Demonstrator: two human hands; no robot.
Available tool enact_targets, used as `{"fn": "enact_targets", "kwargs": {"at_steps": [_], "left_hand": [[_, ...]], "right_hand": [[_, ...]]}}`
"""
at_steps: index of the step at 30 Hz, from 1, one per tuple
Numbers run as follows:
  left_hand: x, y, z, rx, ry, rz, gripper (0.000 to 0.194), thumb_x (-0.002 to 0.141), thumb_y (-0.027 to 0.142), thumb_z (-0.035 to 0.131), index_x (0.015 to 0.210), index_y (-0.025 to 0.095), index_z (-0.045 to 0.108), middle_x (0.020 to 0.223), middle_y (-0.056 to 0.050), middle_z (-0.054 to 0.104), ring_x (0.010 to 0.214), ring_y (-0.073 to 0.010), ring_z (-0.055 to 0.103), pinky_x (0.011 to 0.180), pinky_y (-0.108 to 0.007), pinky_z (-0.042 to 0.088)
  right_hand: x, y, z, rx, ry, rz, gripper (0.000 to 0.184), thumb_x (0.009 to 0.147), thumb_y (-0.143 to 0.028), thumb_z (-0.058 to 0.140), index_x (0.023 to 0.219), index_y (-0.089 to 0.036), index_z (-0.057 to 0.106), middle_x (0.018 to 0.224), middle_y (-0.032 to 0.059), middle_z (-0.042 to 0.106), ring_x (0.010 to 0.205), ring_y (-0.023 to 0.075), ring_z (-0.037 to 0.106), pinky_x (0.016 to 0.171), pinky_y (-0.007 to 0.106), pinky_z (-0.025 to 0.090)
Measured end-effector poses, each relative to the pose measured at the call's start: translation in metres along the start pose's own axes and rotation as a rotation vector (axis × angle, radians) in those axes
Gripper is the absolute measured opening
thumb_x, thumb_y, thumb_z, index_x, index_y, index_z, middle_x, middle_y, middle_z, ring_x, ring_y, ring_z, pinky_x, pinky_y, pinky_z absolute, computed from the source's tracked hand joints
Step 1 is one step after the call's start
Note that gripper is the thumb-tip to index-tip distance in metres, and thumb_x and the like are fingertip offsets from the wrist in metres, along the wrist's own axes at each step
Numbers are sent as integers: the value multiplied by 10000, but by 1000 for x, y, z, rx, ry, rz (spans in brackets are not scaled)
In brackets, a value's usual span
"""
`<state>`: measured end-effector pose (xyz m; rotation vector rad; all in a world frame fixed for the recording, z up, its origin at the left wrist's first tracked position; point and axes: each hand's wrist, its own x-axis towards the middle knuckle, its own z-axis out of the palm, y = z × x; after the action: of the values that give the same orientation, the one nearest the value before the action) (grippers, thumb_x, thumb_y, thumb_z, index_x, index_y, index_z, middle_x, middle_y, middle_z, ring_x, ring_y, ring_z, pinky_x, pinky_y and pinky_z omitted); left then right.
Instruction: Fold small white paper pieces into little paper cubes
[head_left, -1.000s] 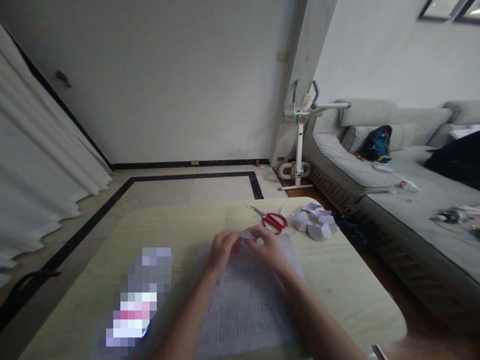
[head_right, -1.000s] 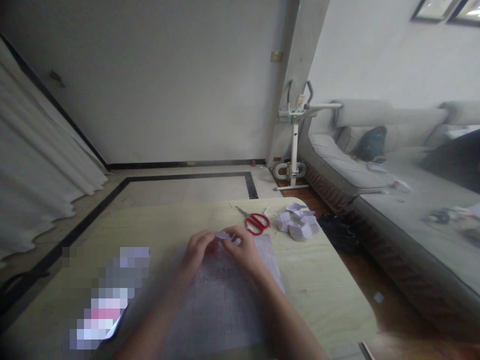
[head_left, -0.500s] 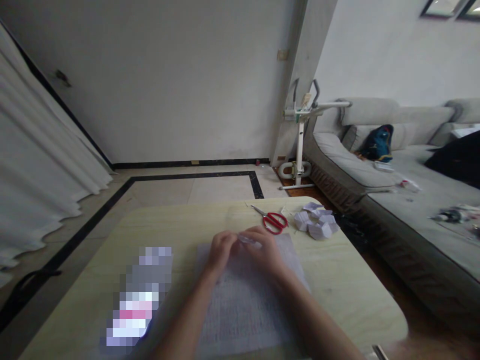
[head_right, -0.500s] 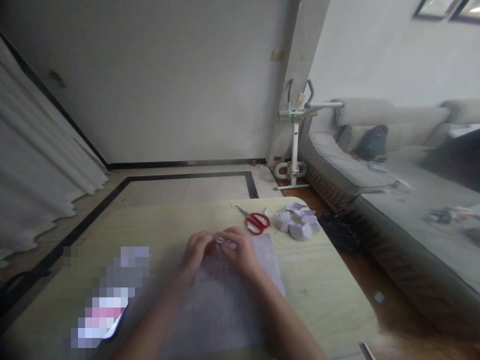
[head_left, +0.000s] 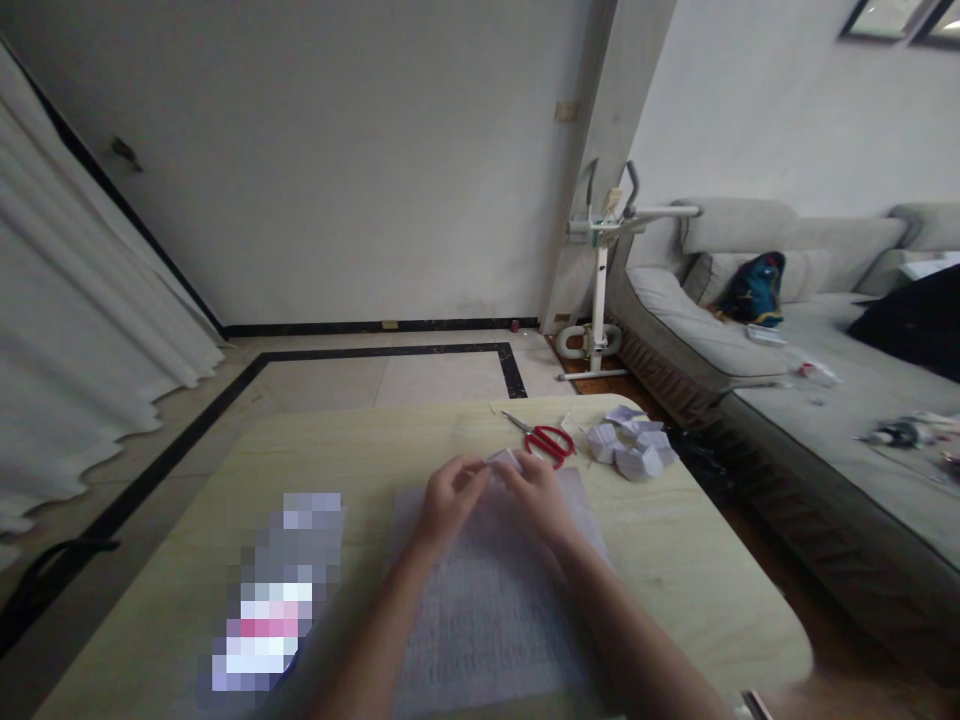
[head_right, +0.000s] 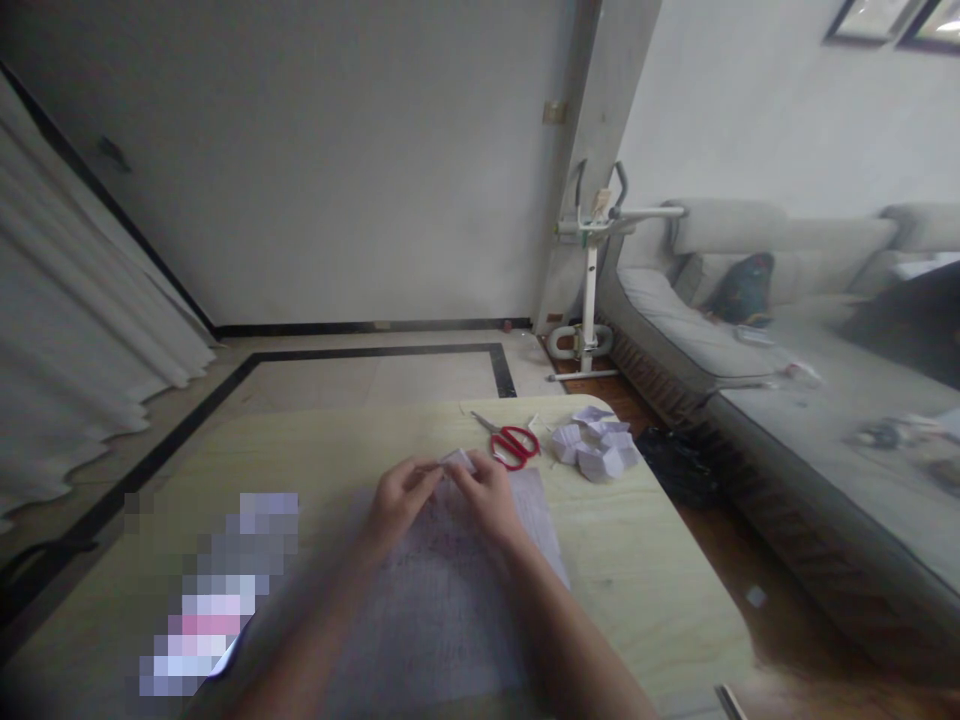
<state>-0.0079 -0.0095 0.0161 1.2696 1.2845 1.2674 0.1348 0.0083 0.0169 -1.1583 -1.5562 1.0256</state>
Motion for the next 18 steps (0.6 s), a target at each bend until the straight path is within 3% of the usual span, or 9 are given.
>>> {"fn": "enact_targets", "kwargs": {"at_steps": [18], "left_hand": [[1, -1, -2, 62, 40, 51, 246, 749, 388, 599, 677, 155, 631, 595, 11, 583, 542, -117, 520, 516, -196, 410]], "right_hand": [[1, 5, 0, 81, -71, 57, 204, 799, -325, 547, 755, -156, 651, 718, 18, 630, 674, 153, 556, 582, 222, 416]]}}
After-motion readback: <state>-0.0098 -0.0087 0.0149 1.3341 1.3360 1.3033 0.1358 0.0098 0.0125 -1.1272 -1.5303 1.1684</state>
